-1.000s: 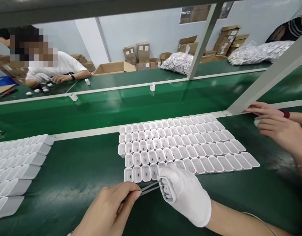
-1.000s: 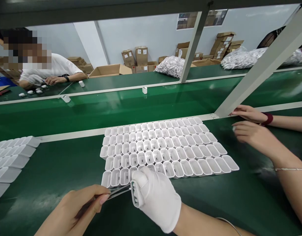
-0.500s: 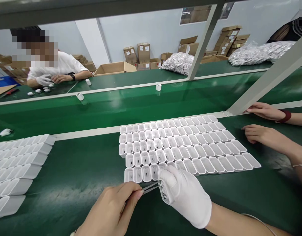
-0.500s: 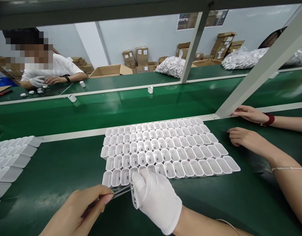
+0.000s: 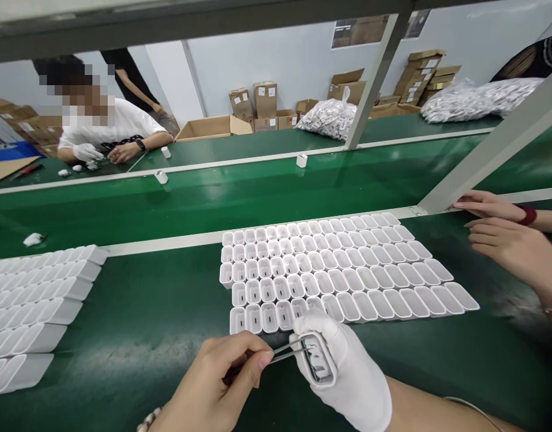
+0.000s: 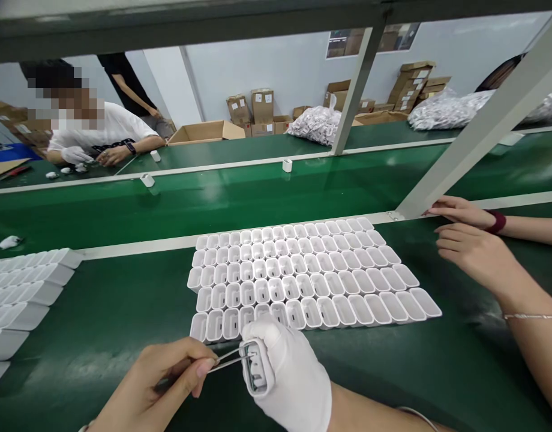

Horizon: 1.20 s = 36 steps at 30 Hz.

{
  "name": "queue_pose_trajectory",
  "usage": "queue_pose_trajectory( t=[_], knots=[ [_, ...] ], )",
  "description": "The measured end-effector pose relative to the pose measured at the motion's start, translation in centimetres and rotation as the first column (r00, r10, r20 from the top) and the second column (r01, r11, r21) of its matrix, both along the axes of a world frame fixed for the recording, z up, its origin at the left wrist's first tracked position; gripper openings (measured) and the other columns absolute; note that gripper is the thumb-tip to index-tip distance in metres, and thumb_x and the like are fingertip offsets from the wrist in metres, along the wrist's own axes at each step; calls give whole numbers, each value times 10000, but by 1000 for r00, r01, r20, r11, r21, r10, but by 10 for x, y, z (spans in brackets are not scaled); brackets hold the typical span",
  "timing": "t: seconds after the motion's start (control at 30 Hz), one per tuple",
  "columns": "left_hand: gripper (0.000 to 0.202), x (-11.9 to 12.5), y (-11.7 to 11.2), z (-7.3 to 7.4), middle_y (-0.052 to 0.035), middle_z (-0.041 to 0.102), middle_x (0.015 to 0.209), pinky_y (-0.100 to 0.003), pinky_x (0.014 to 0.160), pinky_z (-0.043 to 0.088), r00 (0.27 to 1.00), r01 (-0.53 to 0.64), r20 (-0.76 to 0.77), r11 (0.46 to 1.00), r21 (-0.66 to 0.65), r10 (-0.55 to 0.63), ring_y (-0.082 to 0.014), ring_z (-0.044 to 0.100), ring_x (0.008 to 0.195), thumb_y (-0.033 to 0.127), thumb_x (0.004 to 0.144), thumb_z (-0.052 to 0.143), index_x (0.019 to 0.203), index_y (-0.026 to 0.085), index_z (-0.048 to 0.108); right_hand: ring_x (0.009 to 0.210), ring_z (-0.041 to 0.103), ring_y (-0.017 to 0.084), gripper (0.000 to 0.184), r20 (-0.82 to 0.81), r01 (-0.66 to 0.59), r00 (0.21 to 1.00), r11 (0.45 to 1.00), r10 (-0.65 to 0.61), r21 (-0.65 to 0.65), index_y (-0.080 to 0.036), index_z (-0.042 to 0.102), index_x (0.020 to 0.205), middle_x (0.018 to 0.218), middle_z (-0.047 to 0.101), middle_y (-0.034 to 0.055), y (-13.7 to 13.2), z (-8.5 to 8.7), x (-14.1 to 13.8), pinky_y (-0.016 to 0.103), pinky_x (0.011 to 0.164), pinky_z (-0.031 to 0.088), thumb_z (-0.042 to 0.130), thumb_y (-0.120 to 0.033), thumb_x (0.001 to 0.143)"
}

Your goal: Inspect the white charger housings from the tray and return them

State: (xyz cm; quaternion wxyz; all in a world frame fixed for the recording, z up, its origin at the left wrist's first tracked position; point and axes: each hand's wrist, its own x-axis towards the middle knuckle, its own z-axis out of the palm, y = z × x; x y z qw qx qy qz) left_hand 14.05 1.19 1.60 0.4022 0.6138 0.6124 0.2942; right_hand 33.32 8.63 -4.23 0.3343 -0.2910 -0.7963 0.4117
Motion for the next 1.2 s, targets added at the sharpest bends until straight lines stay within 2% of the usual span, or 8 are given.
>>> queue_pose_trajectory(
  t=[0.1, 0.3, 0.57, 0.67, 0.83, 0.93, 1.07, 1.2],
  knots=[
    [399, -1, 0, 2, 8, 578, 572, -223, 463, 284, 1000, 5, 5, 1000, -24, -5, -115, 473, 495, 422, 1017, 425, 770, 197, 643, 495, 310, 97, 151, -62, -82, 996, 978, 71, -192, -242, 404, 763, 601, 312, -85, 2, 1, 0, 235, 471, 329, 502, -145, 701],
    [361, -7, -2, 6, 19, 568, 592, -223, 484, 285, 999, 37, -29, 999, 10, -37, -111, 480, 511, 375, 1015, 432, 757, 203, 617, 505, 379, 102, 243, 98, -89, 989, 974, 112, -208, -230, 389, 666, 592, 348, -71, 2, -9, -2, 244, 492, 351, 566, -78, 599],
    [382, -10, -4, 10, 20, 533, 574, -233, 460, 236, 1000, -22, -22, 999, -39, 21, -107, 415, 485, 407, 1008, 448, 722, 202, 596, 519, 467, 125, 221, 141, -12, 989, 979, 41, -204, -214, 524, 797, 617, 414, -66, 2, -13, -4, 280, 515, 420, 568, -59, 645],
    [391, -12, -4, 13, 23, 525, 555, -237, 461, 236, 999, -32, 41, 999, -41, 33, -104, 371, 463, 442, 1009, 447, 745, 201, 603, 580, 525, 145, 313, 73, 47, 997, 935, -23, -353, -219, 548, 955, 696, 504, -32, 0, -13, -3, 292, 539, 452, 553, -59, 686],
    [393, -14, -5, 11, 18, 538, 575, -234, 478, 268, 998, -37, 45, 999, -16, 38, -115, 425, 492, 455, 1005, 460, 740, 202, 600, 546, 472, 105, 431, -101, -130, 991, 867, 92, -480, -269, 446, 1129, 703, 493, -67, -7, -14, -2, 234, 485, 392, 615, -148, 752],
    [391, -11, -6, 12, 14, 554, 588, -235, 483, 271, 998, -57, -16, 998, -32, 56, -120, 459, 505, 452, 1000, 465, 733, 206, 611, 539, 407, 90, 409, -123, -132, 989, 859, 81, -494, -263, 413, 1115, 678, 424, -89, -6, -6, -3, 245, 519, 388, 607, -199, 760],
    [384, -6, -6, 16, 16, 569, 586, -230, 475, 283, 992, -91, -85, 996, -8, 90, -124, 491, 503, 424, 1001, 456, 721, 213, 617, 504, 375, 88, 396, -65, -94, 996, 794, 69, -601, -239, 423, 1028, 634, 397, -95, -1, 6, -6, 250, 475, 373, 636, -283, 697],
    [370, -5, -6, 15, 27, 545, 565, -231, 461, 272, 991, -73, -113, 997, 36, 77, -118, 472, 480, 401, 1006, 454, 727, 219, 614, 505, 379, 97, 379, 33, -52, 996, 859, 80, -510, -240, 453, 1040, 631, 433, -75, -2, 0, -5, 264, 488, 347, 597, -256, 690]
  ],
)
